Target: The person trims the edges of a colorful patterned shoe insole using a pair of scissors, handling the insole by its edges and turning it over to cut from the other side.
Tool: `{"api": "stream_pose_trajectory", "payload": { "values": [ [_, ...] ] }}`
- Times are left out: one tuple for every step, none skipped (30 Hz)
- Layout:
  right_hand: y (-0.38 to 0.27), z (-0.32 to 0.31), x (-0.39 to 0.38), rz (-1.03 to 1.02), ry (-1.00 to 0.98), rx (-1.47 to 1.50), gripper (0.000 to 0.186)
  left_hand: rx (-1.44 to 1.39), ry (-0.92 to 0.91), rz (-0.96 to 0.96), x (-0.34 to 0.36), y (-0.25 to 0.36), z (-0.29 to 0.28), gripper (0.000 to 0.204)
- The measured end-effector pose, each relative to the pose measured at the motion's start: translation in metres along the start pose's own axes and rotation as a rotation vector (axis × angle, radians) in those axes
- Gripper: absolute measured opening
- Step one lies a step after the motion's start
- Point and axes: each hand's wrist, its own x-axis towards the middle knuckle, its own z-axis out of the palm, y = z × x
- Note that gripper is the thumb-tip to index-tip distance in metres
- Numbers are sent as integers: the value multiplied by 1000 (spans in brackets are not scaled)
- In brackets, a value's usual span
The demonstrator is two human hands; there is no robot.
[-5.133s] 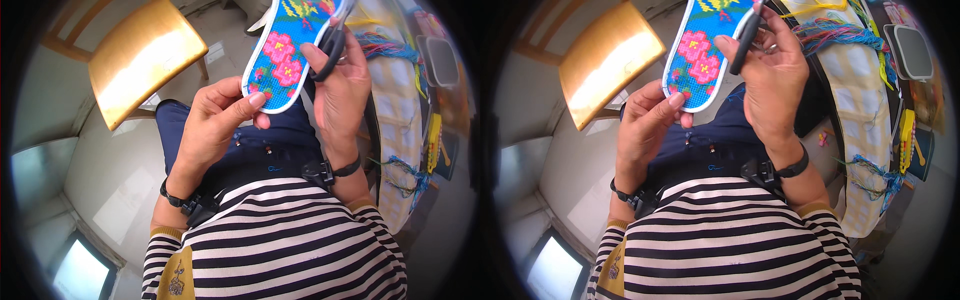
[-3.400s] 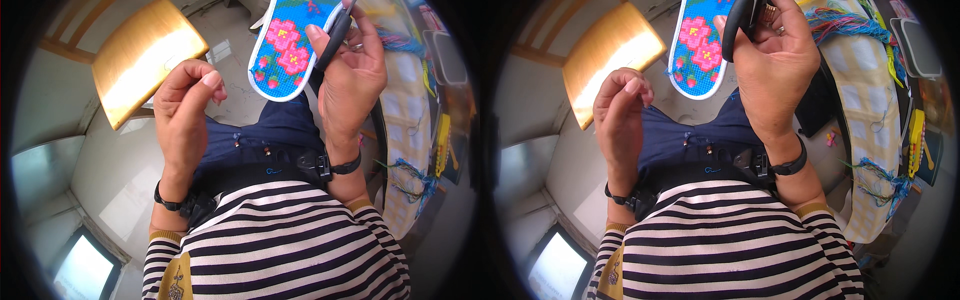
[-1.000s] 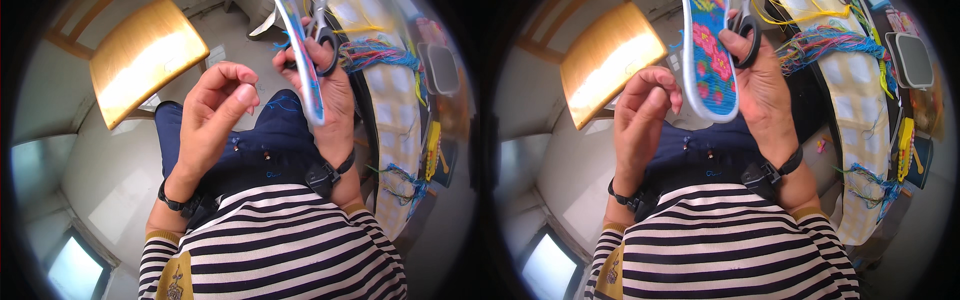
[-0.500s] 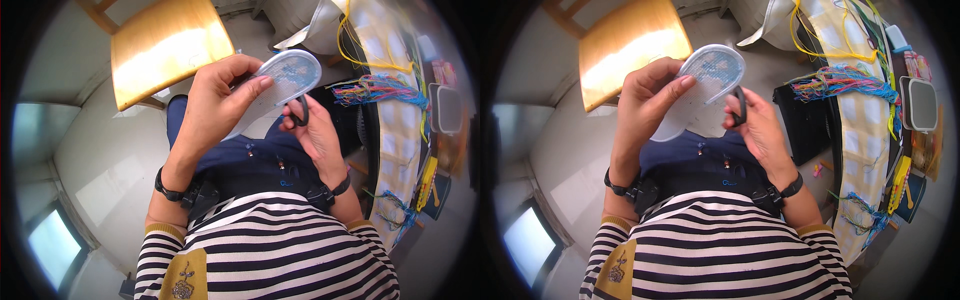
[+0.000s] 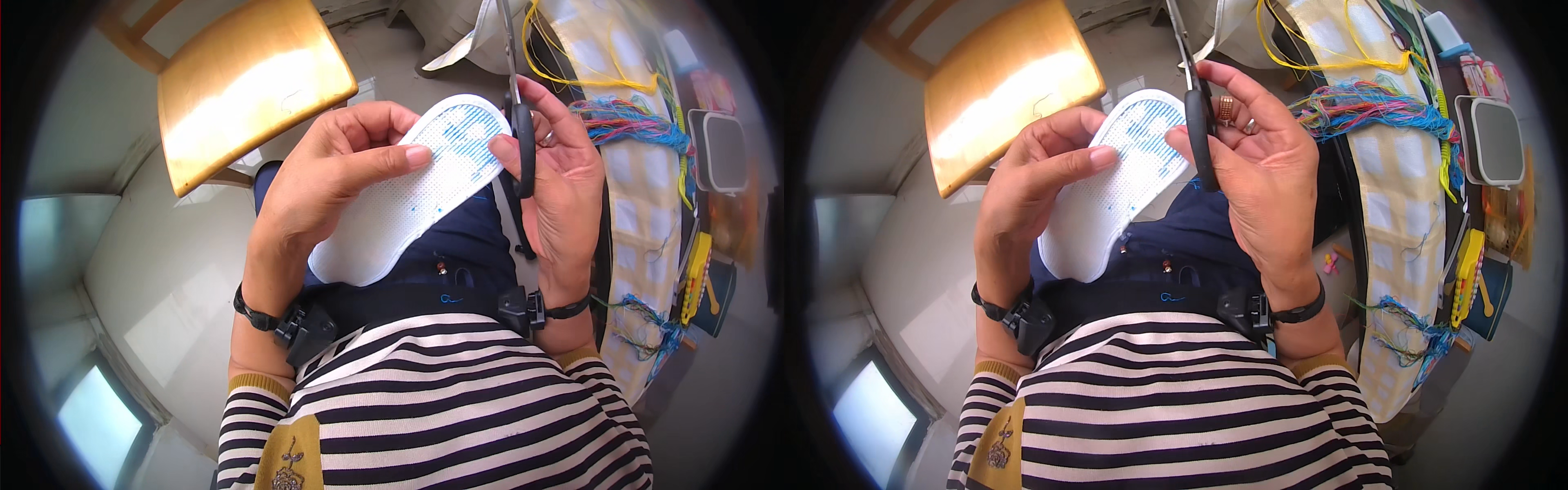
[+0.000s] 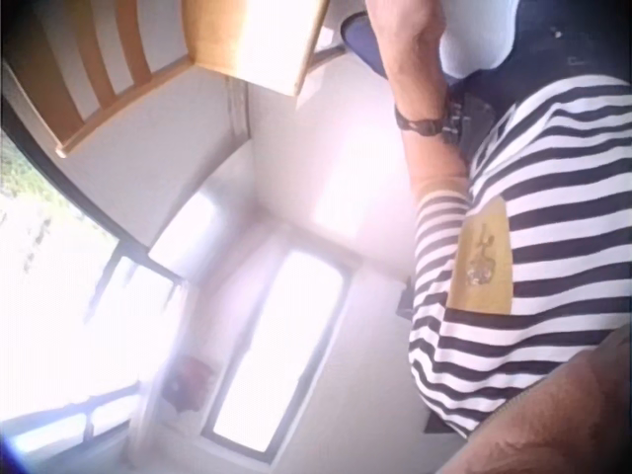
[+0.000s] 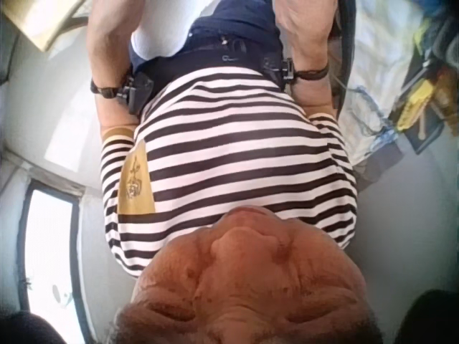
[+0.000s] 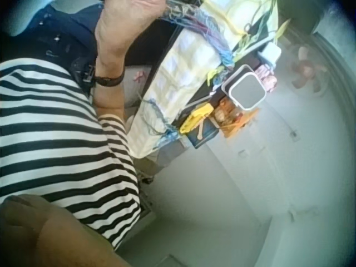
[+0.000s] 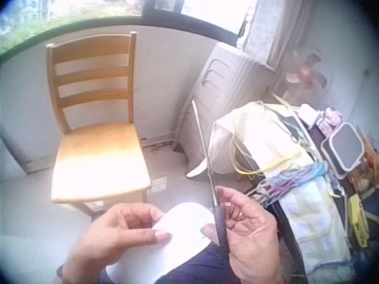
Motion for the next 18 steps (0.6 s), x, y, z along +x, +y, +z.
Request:
{"api": "stream_pose_trajectory", "payload": {
  "values": [
    [0,1,-1,-1,4,-2,50,-8,-11,-15,0,1,1,21],
    [0,1,-1,4,17,0,50,-15,-23,-29,1,2,1,21],
    [0,1,-2,11,27,4,50,-17,-22,-31,1,1,4,21],
    [0,0,-3,13,28,2,50,-22,16,18,2,1,9,22],
    [-2,0,-4,27,39,-7,50,-28,55,67,2,0,12,22],
    [-3,0,-5,40,51,-17,50,-30,54,65,3,-2,11,22],
    [-4,0,-6,42,53,-18,50,-65,35,66,4,-3,9,23],
    [-6,1,-7,71,57,-2,49,-99,15,68,5,-5,7,24],
    [-7,1,-7,97,64,11,49,-103,9,66,7,-6,6,24],
    [-6,-1,-7,96,70,7,49,-139,-19,48,8,-7,4,25],
    [-4,-3,-7,142,58,51,49,-175,-46,30,10,-9,3,26],
    [-2,-5,-7,188,45,97,48,-177,-49,29,11,-10,1,26],
    [-1,-6,-6,188,48,96,48,-207,-84,20,13,-11,-2,26],
    [0,-6,-6,267,64,157,47,-237,-120,11,14,-13,-3,25],
    [1,-7,-5,346,78,220,46,-238,-122,10,17,-15,-3,25],
    [3,-8,-4,396,65,273,43,-289,-154,-5,20,-18,-4,25],
    [4,-9,-4,396,67,272,43,-339,-186,-19,22,-21,-4,25],
    [5,-11,-3,470,58,297,41,-340,-186,-20,23,-23,-4,25]
  ]
}}
